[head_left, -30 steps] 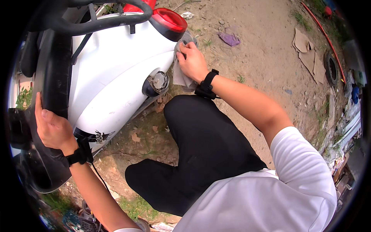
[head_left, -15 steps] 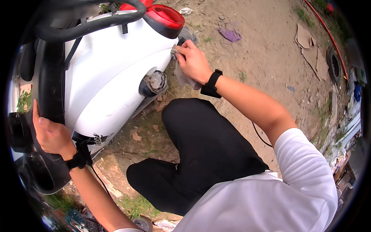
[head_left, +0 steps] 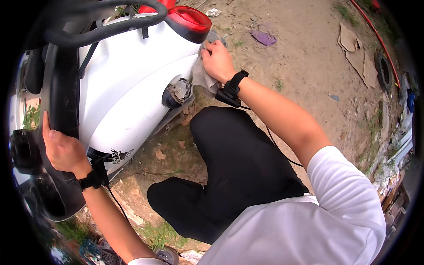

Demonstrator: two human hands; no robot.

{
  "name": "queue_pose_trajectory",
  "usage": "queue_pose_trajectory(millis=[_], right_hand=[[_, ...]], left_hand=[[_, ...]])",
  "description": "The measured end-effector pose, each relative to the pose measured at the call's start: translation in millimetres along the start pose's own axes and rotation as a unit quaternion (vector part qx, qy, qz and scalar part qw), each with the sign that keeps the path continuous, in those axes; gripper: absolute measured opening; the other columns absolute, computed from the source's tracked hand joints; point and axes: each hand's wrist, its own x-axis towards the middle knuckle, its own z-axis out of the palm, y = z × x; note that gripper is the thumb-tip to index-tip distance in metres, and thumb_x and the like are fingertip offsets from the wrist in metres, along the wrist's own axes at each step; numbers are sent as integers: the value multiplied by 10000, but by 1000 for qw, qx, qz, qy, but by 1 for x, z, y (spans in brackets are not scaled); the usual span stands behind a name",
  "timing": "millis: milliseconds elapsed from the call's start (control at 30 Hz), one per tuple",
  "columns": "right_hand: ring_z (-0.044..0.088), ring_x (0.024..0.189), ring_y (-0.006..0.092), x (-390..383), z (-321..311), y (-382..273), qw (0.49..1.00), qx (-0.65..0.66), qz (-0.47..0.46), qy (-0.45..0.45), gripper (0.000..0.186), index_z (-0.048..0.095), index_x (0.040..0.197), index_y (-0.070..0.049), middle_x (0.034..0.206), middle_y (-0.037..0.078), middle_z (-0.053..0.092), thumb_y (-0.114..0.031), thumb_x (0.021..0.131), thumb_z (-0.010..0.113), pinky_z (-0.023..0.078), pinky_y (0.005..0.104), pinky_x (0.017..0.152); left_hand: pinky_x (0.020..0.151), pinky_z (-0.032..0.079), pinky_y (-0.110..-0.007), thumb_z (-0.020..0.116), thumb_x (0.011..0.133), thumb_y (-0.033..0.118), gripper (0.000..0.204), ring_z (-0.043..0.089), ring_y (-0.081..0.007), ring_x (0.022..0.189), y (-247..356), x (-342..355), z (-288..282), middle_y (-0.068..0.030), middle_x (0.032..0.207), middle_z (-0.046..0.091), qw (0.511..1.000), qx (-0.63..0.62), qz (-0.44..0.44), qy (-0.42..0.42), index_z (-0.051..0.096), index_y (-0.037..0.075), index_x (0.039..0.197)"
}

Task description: The person wets a cloth at a sink and proceeds to wipe down the body panels of a white motorcycle. They clean the front fairing, side panels, and rear section of the vehicle using the damp cloth.

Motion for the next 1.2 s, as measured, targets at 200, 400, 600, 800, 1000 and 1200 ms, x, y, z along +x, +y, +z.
queue_pose_trajectory(millis=[200,400,600,800,1000,1200], right_hand=[[642,1071,398,20,-15,0,994,12,59,-87,294,740,1154,-10,1150,192,637,-200,978,602,509,462,951],[647,1071,385,4,-11,-5,995,12,39,-88,295,760,1115,-17,1130,174,644,-216,977,592,515,446,944],[663,1010,380,-3,-2,-12,996,44,71,13,271,768,1122,-9,1093,174,665,-183,938,672,526,433,921],[679,937,374,-5,-7,-24,990,32,119,71,244,772,1078,-38,1072,138,669,-210,915,715,547,437,861],[689,868,351,-21,-11,-26,1000,4,-26,9,233,766,1090,-81,1069,82,650,-200,890,782,567,421,801],[682,947,370,-4,-6,-2,995,-70,-58,47,281,744,1154,-56,1082,129,649,-202,914,741,559,429,837]], left_hand=[[713,569,-405,279,1112,479,598,750,-353,945,-2,-1,-1,-67,1158,783,1000,1,15,12,770,165,1246],[730,570,-398,278,1115,460,592,749,-350,957,0,1,-2,-69,1170,780,1000,10,9,11,767,153,1246],[750,577,-407,278,1116,441,582,747,-354,971,-2,0,-1,-68,1179,777,999,-8,29,14,762,148,1252],[750,581,-415,288,1115,417,567,748,-362,967,-3,0,0,-82,1171,778,999,0,38,19,761,135,1249],[745,583,-417,297,1114,423,564,749,-362,959,-8,-2,-1,-83,1164,779,999,-12,36,17,761,132,1249],[750,586,-414,319,1111,447,560,752,-356,950,-4,1,1,-88,1152,781,999,-23,39,24,759,127,1242]])
